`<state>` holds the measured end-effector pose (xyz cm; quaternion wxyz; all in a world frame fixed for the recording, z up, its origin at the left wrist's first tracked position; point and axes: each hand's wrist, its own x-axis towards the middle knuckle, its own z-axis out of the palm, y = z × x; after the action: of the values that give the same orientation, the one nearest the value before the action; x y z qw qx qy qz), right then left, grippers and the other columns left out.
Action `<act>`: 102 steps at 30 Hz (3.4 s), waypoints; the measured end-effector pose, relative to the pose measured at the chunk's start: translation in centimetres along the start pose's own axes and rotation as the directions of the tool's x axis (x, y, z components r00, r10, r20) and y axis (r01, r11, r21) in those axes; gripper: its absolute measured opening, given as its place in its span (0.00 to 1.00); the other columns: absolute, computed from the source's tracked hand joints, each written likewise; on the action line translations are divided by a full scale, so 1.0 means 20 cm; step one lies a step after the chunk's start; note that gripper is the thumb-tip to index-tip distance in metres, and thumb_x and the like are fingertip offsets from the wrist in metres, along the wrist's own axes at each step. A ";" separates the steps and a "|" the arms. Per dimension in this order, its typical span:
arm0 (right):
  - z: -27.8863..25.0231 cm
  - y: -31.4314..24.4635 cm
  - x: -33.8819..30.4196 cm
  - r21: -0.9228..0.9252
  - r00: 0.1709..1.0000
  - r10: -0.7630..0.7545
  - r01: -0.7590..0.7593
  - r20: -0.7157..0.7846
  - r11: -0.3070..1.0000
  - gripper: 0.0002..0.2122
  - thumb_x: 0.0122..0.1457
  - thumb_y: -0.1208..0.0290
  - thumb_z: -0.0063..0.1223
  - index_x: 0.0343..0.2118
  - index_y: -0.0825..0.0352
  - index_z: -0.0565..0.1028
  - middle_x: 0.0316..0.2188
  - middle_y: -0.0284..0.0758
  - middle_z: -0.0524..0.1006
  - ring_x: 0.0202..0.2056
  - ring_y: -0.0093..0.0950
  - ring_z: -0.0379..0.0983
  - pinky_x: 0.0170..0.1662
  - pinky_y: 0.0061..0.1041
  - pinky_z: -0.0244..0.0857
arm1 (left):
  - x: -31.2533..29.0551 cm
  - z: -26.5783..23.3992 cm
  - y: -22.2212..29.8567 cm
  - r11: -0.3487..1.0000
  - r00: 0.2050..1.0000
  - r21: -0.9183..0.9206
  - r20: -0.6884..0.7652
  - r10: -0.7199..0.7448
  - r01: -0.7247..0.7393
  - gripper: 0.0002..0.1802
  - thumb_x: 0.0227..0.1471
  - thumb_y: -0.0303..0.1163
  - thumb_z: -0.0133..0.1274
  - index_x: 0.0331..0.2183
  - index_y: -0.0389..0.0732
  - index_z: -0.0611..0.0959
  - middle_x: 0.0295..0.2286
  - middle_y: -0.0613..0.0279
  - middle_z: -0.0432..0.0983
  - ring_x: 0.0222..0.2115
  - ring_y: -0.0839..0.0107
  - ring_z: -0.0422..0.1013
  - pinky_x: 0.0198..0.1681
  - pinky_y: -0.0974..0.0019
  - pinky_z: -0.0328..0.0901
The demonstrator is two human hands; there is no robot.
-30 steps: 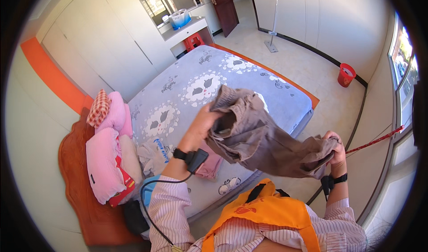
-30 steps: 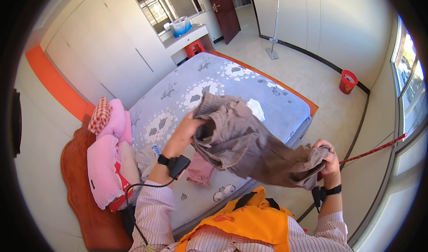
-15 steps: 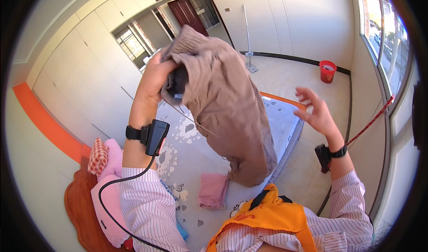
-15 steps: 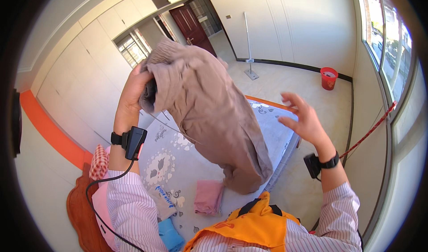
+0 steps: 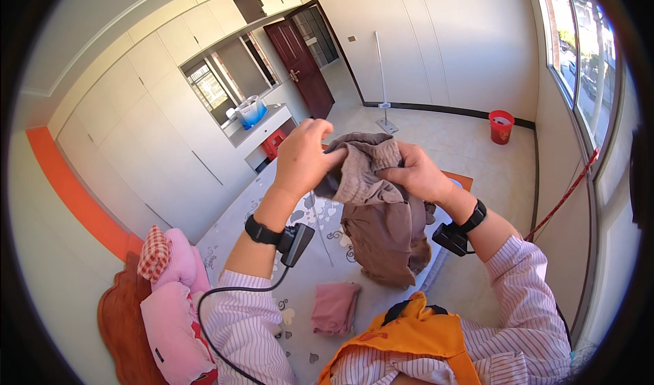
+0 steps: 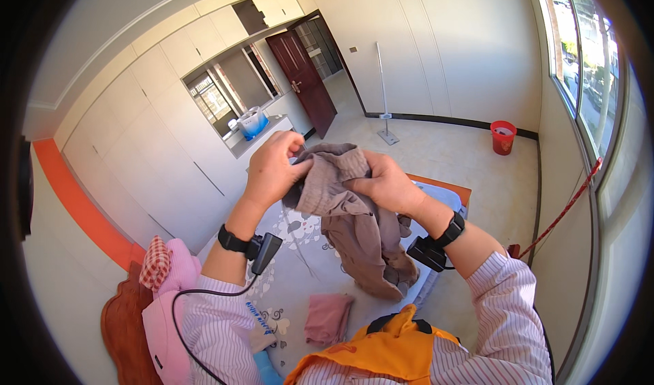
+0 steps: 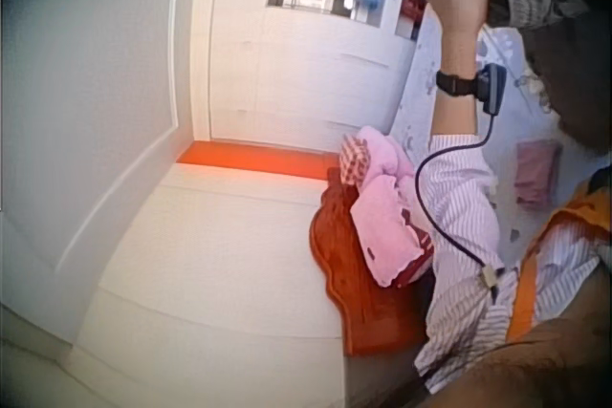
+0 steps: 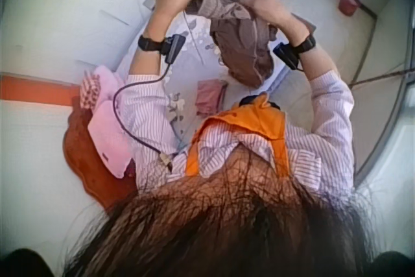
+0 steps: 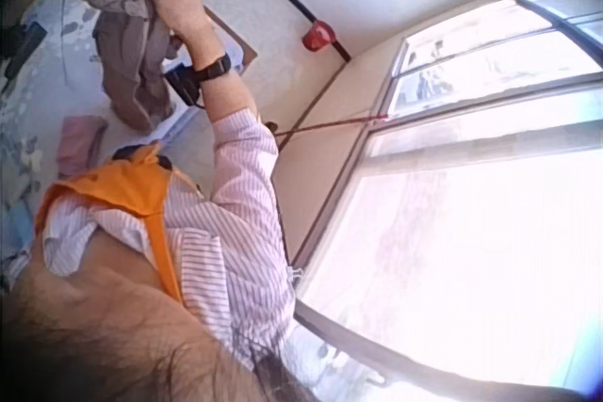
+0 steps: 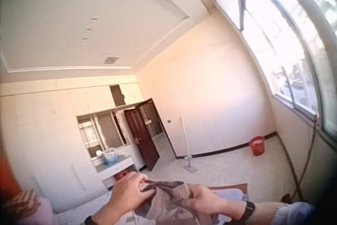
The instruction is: The person folds a white long-sleeved shirt and a pair of brown pants on a bed. They then pick up and fold several other items, including a pink garment, a blue jacket, and a grey hoodie, placing the folded clothes onto a nearby stool.
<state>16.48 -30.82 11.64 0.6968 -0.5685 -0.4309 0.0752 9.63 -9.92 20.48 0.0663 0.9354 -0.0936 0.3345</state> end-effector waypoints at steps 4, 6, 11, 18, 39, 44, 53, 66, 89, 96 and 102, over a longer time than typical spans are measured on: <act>-0.11 0.21 -0.04 0.258 0.971 0.083 -0.024 -0.223 0.966 0.17 0.55 0.82 0.52 0.49 0.74 0.73 0.40 0.33 0.79 0.42 0.21 0.73 0.47 0.23 0.68 | -0.38 0.10 -0.21 0.517 0.764 -0.805 -0.130 -0.632 0.291 0.12 0.58 0.39 0.53 0.36 0.39 0.76 0.25 0.69 0.70 0.24 0.81 0.67 0.28 0.75 0.63; -0.08 0.28 -0.05 0.186 0.951 0.034 0.025 -0.307 0.982 0.15 0.54 0.83 0.51 0.47 0.74 0.74 0.39 0.33 0.79 0.40 0.21 0.74 0.46 0.23 0.69 | -0.66 0.27 -0.14 0.289 0.737 -0.839 0.180 -0.651 0.461 0.15 0.61 0.42 0.50 0.39 0.40 0.75 0.26 0.65 0.74 0.24 0.77 0.71 0.29 0.72 0.68; 0.23 0.34 -0.15 -0.347 0.993 -0.103 0.078 -0.055 0.935 0.13 0.54 0.76 0.57 0.44 0.68 0.75 0.35 0.41 0.79 0.38 0.28 0.75 0.45 0.29 0.68 | -0.62 0.56 0.14 -0.031 0.867 -0.945 0.312 -0.389 0.327 0.33 0.57 0.38 0.57 0.59 0.36 0.66 0.47 0.60 0.73 0.46 0.71 0.71 0.48 0.66 0.68; -0.32 0.01 0.07 -0.339 0.937 -0.164 0.053 -0.308 0.939 0.08 0.59 0.77 0.52 0.41 0.69 0.77 0.30 0.27 0.78 0.35 0.17 0.70 0.41 0.20 0.67 | -0.44 0.16 -0.40 0.346 0.841 -0.906 0.019 -0.541 0.244 0.17 0.52 0.26 0.58 0.45 0.33 0.81 0.40 0.61 0.80 0.39 0.73 0.74 0.45 0.68 0.68; -0.92 -0.01 -0.05 -0.699 0.954 -0.267 0.101 -0.133 0.708 0.10 0.53 0.83 0.49 0.38 0.68 0.75 0.29 0.38 0.76 0.30 0.34 0.71 0.39 0.26 0.67 | -0.07 0.39 -0.39 0.940 0.991 -0.340 -0.132 -0.030 -0.017 0.20 0.51 0.21 0.53 0.48 0.38 0.76 0.36 0.53 0.77 0.36 0.59 0.75 0.42 0.62 0.68; -0.75 -0.16 -0.11 -0.766 0.980 -0.173 0.039 -0.096 0.642 0.27 0.47 0.88 0.45 0.53 0.61 0.69 0.41 0.34 0.74 0.32 0.31 0.71 0.40 0.24 0.67 | -0.01 0.29 -0.19 0.978 0.982 0.082 -0.004 0.191 -0.190 0.36 0.46 0.15 0.50 0.57 0.51 0.69 0.44 0.55 0.71 0.36 0.54 0.75 0.40 0.58 0.71; -0.76 -0.14 -0.19 -0.921 0.954 -0.048 0.299 0.297 0.250 0.15 0.45 0.83 0.52 0.37 0.64 0.74 0.31 0.40 0.74 0.32 0.44 0.73 0.34 0.39 0.68 | -0.01 0.22 -0.19 0.856 0.883 0.255 0.269 0.384 -0.450 0.16 0.46 0.18 0.49 0.38 0.46 0.75 0.47 0.57 0.68 0.35 0.57 0.75 0.36 0.59 0.72; -0.58 -0.86 -0.19 -0.857 0.866 -0.188 0.492 0.464 0.152 0.11 0.43 0.78 0.63 0.31 0.70 0.73 0.42 0.47 0.75 0.36 0.41 0.74 0.38 0.32 0.69 | 0.12 -0.04 -0.42 0.919 0.926 0.254 -0.150 0.345 -0.301 0.07 0.44 0.25 0.56 0.30 0.42 0.78 0.34 0.63 0.75 0.36 0.59 0.73 0.37 0.60 0.70; -0.45 -0.67 -0.45 -0.712 0.947 -0.154 0.315 0.284 0.627 0.09 0.41 0.83 0.59 0.22 0.67 0.69 0.52 0.42 0.72 0.39 0.34 0.73 0.43 0.30 0.68 | 0.30 0.37 -0.18 0.876 0.971 -0.431 -0.189 0.146 -0.216 0.07 0.50 0.23 0.54 0.33 0.35 0.74 0.29 0.55 0.72 0.30 0.63 0.71 0.35 0.65 0.66; -0.63 -0.62 -0.38 -0.440 0.973 0.028 -0.130 -0.230 0.889 0.07 0.53 0.85 0.49 0.34 0.68 0.71 0.36 0.31 0.76 0.35 0.16 0.68 0.38 0.19 0.65 | 0.37 0.34 -0.20 0.773 0.965 -0.603 -0.257 0.043 -0.195 0.12 0.48 0.26 0.54 0.38 0.37 0.78 0.29 0.53 0.78 0.32 0.62 0.75 0.39 0.66 0.67; -0.73 -0.33 -0.04 0.088 0.868 0.146 -0.119 -0.475 0.989 0.06 0.60 0.76 0.51 0.39 0.69 0.73 0.33 0.31 0.76 0.33 0.20 0.71 0.36 0.22 0.67 | 0.51 0.51 -0.33 0.548 0.934 -0.771 0.170 -0.315 0.325 0.10 0.43 0.27 0.56 0.30 0.33 0.80 0.25 0.60 0.76 0.24 0.72 0.71 0.28 0.65 0.66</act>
<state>23.43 -44.11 17.15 0.7904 -0.5779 -0.2028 -0.0084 25.06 -6.65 18.81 0.5294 0.8128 -0.0593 0.2358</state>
